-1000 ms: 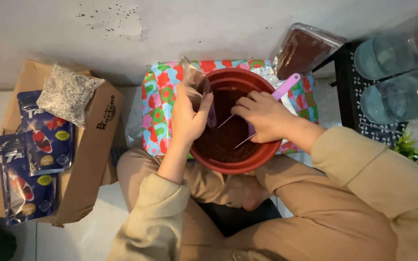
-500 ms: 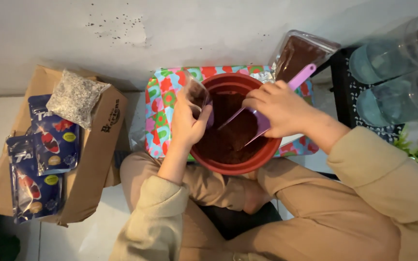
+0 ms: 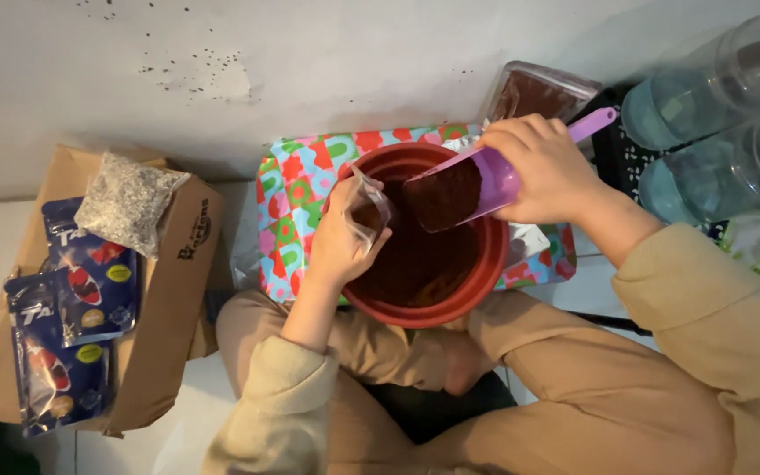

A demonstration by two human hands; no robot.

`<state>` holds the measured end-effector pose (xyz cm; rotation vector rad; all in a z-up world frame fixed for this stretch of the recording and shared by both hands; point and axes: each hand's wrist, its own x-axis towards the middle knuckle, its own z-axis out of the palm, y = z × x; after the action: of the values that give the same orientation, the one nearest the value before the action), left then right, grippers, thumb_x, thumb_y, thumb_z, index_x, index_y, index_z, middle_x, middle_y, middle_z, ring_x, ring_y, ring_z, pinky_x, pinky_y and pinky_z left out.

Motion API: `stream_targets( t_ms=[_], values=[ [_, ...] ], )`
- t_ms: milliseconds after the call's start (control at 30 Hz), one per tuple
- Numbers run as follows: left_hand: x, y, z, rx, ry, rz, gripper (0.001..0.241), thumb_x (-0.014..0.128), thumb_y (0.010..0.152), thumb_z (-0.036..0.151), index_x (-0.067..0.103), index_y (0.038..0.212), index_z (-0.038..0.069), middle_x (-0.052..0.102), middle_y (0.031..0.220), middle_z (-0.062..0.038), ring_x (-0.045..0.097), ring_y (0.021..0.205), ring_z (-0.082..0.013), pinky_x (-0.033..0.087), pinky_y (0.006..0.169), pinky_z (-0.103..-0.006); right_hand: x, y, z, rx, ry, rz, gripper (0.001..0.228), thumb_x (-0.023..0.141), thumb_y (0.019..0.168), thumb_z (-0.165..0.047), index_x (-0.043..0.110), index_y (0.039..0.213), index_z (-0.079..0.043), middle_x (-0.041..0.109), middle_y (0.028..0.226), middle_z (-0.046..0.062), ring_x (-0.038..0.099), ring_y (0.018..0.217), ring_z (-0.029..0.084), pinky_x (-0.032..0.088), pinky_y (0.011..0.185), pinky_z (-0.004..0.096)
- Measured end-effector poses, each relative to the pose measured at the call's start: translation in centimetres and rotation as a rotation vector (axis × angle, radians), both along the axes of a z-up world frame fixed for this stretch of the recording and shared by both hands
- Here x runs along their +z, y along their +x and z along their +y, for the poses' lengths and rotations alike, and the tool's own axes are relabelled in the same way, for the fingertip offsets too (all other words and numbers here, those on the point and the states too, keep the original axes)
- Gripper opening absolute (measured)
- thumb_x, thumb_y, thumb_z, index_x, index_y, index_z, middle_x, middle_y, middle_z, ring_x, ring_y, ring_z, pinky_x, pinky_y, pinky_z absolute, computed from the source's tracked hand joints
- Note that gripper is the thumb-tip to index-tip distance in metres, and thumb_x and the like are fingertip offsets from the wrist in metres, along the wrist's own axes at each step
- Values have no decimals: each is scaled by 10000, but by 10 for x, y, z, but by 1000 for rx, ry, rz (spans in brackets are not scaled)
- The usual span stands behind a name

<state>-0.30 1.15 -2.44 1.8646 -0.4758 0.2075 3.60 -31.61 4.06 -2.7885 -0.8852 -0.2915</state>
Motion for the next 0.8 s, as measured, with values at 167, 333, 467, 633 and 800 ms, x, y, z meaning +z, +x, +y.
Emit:
stream_targets(
  t_ms=[167,333,467,633,800],
  values=[
    [-18,6,-2,-112,-96,-23,701,797,803,538,525,1270,93,638,1298,-145,671,1182,-367,579,917,-454,-4,7,-5,-14,35,53,979,882,421,-488,617,1313,-184,616,1304,16,595,1157,286,460,905,440],
    [7,5,-5,-147,-14,129,724,818,847,393,421,1364,78,618,1272,-208,678,1113,-447,573,897,-522,-4,4,-6,-57,68,91,994,899,420,-436,595,1327,-165,613,1295,51,609,1133,339,478,904,462],
    [31,6,-16,-195,349,435,661,756,859,379,408,1355,116,705,1046,-230,715,932,-483,588,849,-571,-3,5,-3,-47,32,53,1009,896,392,-450,595,1318,-184,612,1297,31,614,1132,317,486,905,456],
    [15,8,-18,-201,376,373,644,776,852,321,398,1331,116,685,1004,-229,712,884,-498,598,763,-581,-4,4,-2,-51,14,53,1027,893,379,-464,591,1321,-187,600,1306,23,608,1141,309,490,912,455],
    [30,11,-17,-184,256,400,560,750,853,281,452,1294,106,691,904,-197,730,821,-465,611,680,-536,-3,5,-3,-68,25,66,1000,901,400,-445,591,1310,-169,612,1283,40,616,1121,324,493,908,458]
  ],
)
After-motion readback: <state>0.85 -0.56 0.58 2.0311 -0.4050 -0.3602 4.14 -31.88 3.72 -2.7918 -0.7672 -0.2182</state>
